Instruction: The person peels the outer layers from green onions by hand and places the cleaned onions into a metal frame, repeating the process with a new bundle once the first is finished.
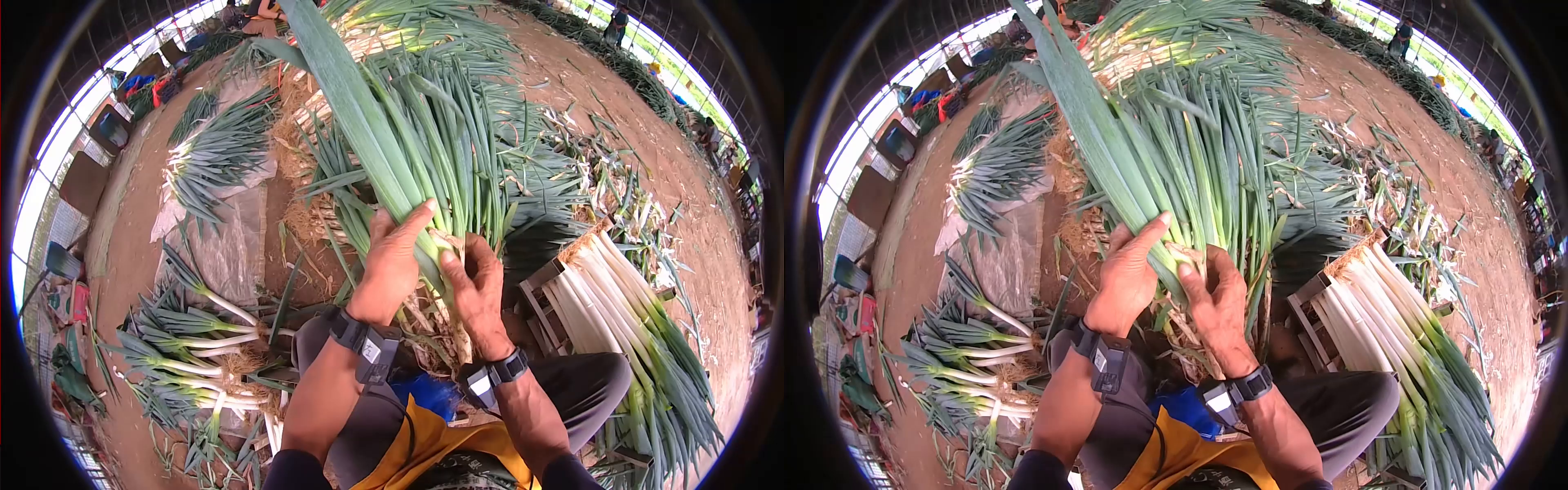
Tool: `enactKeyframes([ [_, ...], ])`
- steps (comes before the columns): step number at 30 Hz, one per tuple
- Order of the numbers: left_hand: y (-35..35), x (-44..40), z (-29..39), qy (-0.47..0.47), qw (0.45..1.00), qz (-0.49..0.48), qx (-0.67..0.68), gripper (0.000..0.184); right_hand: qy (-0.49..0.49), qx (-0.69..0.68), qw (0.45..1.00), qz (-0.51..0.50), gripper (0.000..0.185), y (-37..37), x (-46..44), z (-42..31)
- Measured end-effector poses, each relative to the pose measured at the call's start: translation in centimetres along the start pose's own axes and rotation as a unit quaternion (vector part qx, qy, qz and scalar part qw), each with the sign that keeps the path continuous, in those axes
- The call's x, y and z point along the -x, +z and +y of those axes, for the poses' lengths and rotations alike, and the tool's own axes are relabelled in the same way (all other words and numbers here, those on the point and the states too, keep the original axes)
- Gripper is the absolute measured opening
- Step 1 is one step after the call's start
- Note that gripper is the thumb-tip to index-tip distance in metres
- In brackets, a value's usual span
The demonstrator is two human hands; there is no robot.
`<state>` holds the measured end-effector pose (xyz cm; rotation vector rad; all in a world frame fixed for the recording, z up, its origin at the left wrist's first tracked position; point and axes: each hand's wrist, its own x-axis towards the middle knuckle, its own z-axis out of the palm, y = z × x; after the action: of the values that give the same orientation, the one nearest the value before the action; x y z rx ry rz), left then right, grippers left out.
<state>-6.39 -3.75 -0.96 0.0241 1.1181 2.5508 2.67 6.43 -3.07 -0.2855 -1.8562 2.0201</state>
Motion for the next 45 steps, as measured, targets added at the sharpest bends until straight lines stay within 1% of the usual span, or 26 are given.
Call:
enactKeyframes([
  [1,-0.1,-0.1,0.0,0.005,1.0,0.009,-0.016,0.032,0.039,-0.039,0.998,0.004,0.028,0.2,-0.2,-0.1],
  [2,-0.3,-0.4,0.0,0.011,0.999,0.018,-0.033,0.032,0.05,-0.075,0.996,0.005,0.02,0.0,-0.5,0.1],
  [3,-0.5,-0.5,0.0,0.016,0.998,0.028,-0.05,0.033,0.051,-0.089,0.995,-0.004,0.02,-0.1,-0.5,0.2],
  [5,-0.3,-0.2,0.3,0.021,0.999,0.014,-0.033,0.032,0.054,-0.117,0.991,-0.02,0.02,-0.2,-0.6,0.4],
  [9,0.1,-0.1,0.5,0.027,0.999,-0.011,-0.018,0.032,0.053,-0.096,0.994,0.001,0.022,0.0,-1.0,1.1],
  [12,-0.6,-1.0,-0.1,0.034,0.999,-0.041,-0.013,0.031,0.053,-0.033,0.998,0.031,0.024,0.0,-1.3,1.8],
  [15,-0.6,-1.2,-0.3,0.04,0.999,-0.021,-0.022,0.032,0.051,0.022,0.997,0.051,0.031,0.2,-1.7,2.6],
  [18,-0.3,-1.2,-0.4,0.037,0.999,0.002,-0.038,0.033,0.047,0.049,0.995,0.075,0.036,0.1,-1.9,3.5],
  [21,-0.3,-1.3,-0.9,0.036,0.998,0.025,-0.043,0.035,0.065,0.036,0.991,0.113,0.04,0.1,-1.9,4.9],
  [24,0.3,-0.4,-0.8,0.025,0.999,-0.007,-0.042,0.034,0.152,-0.069,0.981,0.098,0.036,-0.1,-1.8,2.7],
  [26,-0.1,-0.6,-1.4,0.033,0.998,-0.03,-0.038,0.033,0.17,-0.17,0.961,0.139,0.029,-1.0,-1.9,3.7],
  [27,-0.3,-0.8,-1.6,0.037,0.998,-0.041,-0.036,0.033,0.178,-0.22,0.946,0.157,0.025,-1.5,-1.8,4.1],
  [28,-0.3,-0.8,-1.5,0.051,0.997,-0.041,-0.046,0.032,0.176,-0.295,0.922,0.176,0.013,-1.9,-1.4,3.5],
  [29,-0.5,-0.9,-1.3,0.065,0.995,-0.039,-0.057,0.032,0.178,-0.362,0.892,0.206,0.012,-1.5,-1.4,2.3],
  [31,-0.7,-0.9,-1.0,0.091,0.994,-0.022,-0.062,0.031,0.128,-0.464,0.873,0.077,0.011,-3.3,-0.4,3.7],
  [32,-0.5,-0.6,-0.7,0.103,0.993,-0.008,-0.057,0.032,0.135,-0.426,0.889,0.098,0.013,-3.1,0.4,2.2],
  [33,-0.2,-0.3,-0.3,0.116,0.992,0.006,-0.051,0.032,0.134,-0.344,0.923,0.111,0.013,-3.6,1.4,2.2],
  [34,-0.6,-0.4,1.1,0.031,0.998,0.014,-0.048,0.034,0.127,-0.269,0.949,0.105,0.013,-4.5,2.4,2.8],
  [35,-0.9,-0.5,2.0,0.038,0.999,0.009,-0.03,0.034,0.119,-0.192,0.969,0.097,0.016,-5.5,3.5,3.6],
  [36,-1.1,-0.8,2.8,0.048,0.999,0.004,-0.011,0.034,0.109,-0.151,0.977,0.102,0.019,-6.2,4.5,4.6],
  [37,-1.3,-1.0,3.3,0.057,0.998,0.0,0.009,0.035,0.086,-0.144,0.978,0.126,0.016,-5.7,5.3,4.7],
  [39,-1.9,-1.1,3.0,0.041,0.999,-0.005,-0.008,0.034,0.08,-0.131,0.984,0.087,0.011,-5.7,6.0,4.2],
  [41,-2.1,-1.2,1.7,0.012,1.0,0.003,-0.02,0.034,0.015,-0.078,0.996,0.043,0.012,-4.5,4.8,4.0],
  [42,-1.5,-1.0,0.9,0.007,1.0,0.024,0.003,0.033,0.038,-0.053,0.998,0.022,0.02,-3.6,4.4,3.0],
  [43,-1.4,-1.0,0.2,0.023,0.999,0.022,0.001,0.033,0.063,-0.04,0.997,-0.009,0.026,-2.6,3.8,1.6],
  [45,-1.8,-1.4,-1.1,0.055,0.998,0.018,-0.002,0.032,-0.023,0.078,0.997,-0.018,0.032,-0.7,2.8,1.2],
])
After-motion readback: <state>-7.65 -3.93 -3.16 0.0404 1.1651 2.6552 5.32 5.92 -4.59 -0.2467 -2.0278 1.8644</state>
